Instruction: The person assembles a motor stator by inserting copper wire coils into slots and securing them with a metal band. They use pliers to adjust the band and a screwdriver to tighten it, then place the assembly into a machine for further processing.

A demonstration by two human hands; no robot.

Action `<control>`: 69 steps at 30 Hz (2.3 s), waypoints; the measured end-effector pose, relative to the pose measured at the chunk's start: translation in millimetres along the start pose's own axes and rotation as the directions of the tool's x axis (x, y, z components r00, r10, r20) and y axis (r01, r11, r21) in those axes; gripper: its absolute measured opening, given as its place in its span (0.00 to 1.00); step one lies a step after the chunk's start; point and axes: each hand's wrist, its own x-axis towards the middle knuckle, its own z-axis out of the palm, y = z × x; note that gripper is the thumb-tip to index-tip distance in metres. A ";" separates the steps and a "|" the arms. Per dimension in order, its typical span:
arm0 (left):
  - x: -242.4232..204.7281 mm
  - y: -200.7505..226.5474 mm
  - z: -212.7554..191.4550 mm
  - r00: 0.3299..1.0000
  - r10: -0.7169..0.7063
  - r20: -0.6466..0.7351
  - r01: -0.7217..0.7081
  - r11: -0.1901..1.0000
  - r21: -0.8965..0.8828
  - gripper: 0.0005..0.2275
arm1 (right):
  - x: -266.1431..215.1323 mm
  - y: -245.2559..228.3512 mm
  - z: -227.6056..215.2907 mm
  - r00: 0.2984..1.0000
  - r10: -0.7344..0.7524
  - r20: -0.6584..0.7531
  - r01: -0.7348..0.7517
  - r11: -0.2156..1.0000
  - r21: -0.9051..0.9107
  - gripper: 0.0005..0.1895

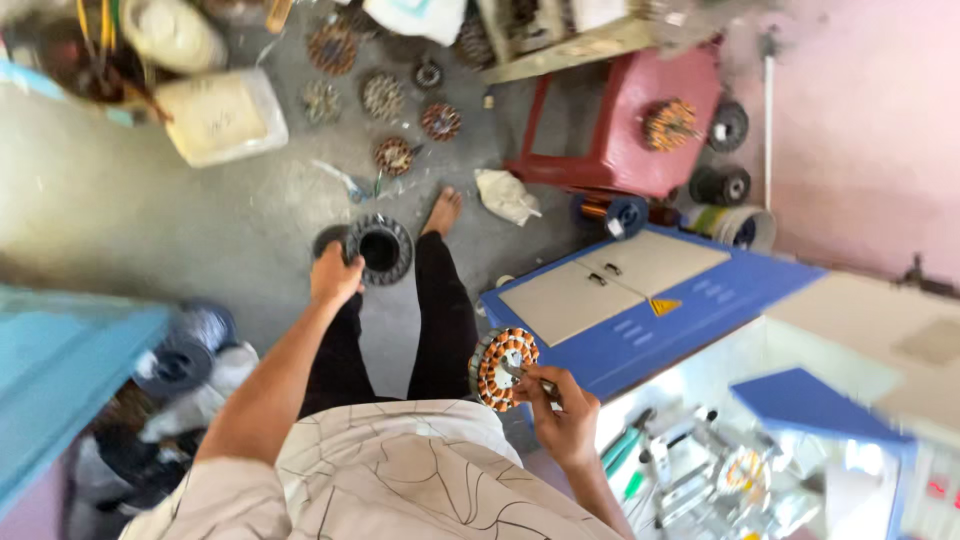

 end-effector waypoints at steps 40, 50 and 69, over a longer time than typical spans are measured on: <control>-465.3 151.5 347.1 -0.029 0.361 0.932 -0.868 0.453 -0.203 0.14 | -440.2 123.1 -164.0 0.448 0.316 -0.836 -0.122 0.948 0.293 0.07; -450.6 156.0 391.8 -0.078 0.366 0.927 -0.804 0.527 -0.276 0.18 | -379.9 148.1 -161.4 0.450 0.292 -0.844 -0.195 0.954 0.226 0.05; -534.8 185.0 326.3 -0.402 0.486 0.776 -0.872 0.054 -0.486 0.12 | -393.7 129.6 -176.1 0.562 0.481 -0.673 -0.304 0.876 0.373 0.34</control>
